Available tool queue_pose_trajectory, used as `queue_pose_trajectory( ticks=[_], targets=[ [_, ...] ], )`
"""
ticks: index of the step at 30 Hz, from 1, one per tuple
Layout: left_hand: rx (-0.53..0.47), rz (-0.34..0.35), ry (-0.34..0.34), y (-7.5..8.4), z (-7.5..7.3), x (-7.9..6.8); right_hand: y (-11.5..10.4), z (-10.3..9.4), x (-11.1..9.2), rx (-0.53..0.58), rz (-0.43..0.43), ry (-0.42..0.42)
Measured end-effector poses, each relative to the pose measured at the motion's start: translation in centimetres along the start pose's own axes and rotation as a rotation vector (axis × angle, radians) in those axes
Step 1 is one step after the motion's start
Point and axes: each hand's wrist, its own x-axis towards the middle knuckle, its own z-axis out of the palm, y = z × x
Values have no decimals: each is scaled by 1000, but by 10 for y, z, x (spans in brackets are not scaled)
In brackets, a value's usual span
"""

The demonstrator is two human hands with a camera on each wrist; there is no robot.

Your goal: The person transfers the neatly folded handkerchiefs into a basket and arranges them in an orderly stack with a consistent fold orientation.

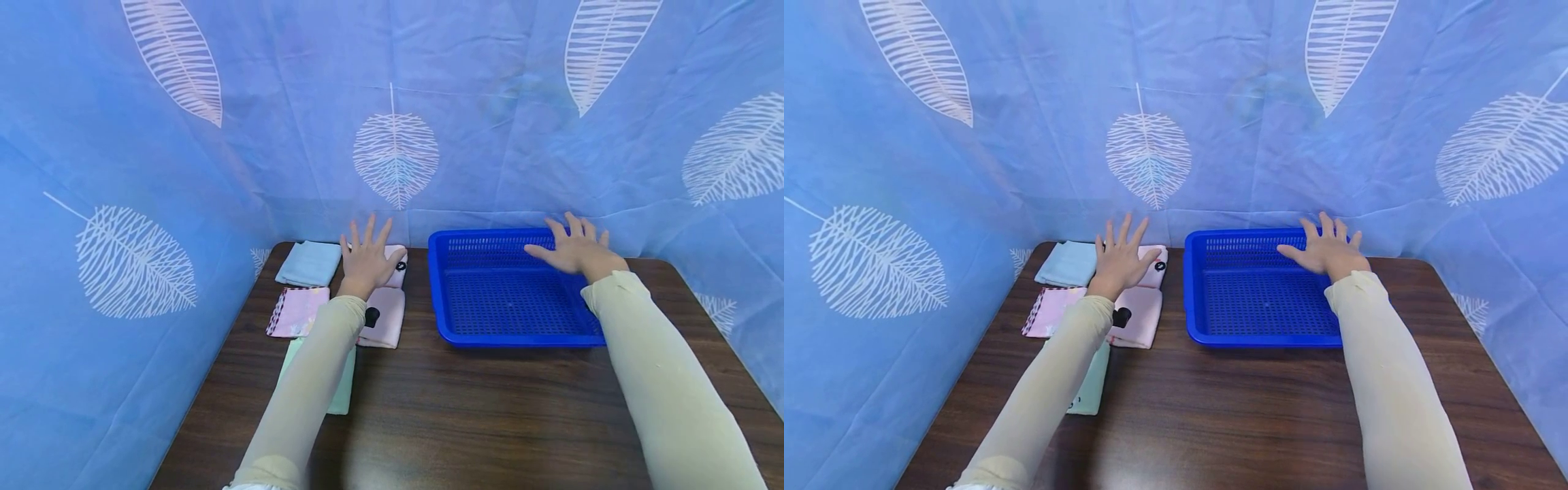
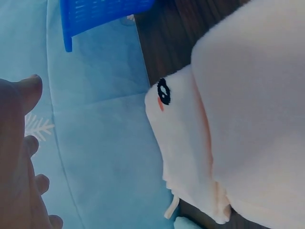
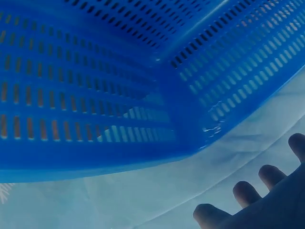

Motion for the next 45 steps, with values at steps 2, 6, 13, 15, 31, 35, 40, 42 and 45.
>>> queue_pose_trajectory(
  ticks=[2,6,13,15,31,35,40,42,45],
  targets=[
    [-2,-6,6,-3,4,0,5,2,-2,7,4,-14],
    [5,-19,12,-8,10,-2,14,4,-3,18,15,-26],
    [-2,-53,-14,-15,15,-7,20,4,-4,34,30,-48],
    [-11,-59,-16,-17,15,-9,21,4,-6,36,31,-54],
    [3,-83,-18,-27,20,-22,39,9,-13,15,27,-122],
    [-27,-92,-20,-31,24,-22,44,9,-16,4,27,-117],
    [-27,-107,-3,-34,29,-22,48,9,-19,0,31,-115],
    [-12,-112,4,-35,30,-23,48,9,-19,-7,30,-115],
    [12,-115,8,-37,33,-24,51,10,-20,-28,26,-117]
  ],
)
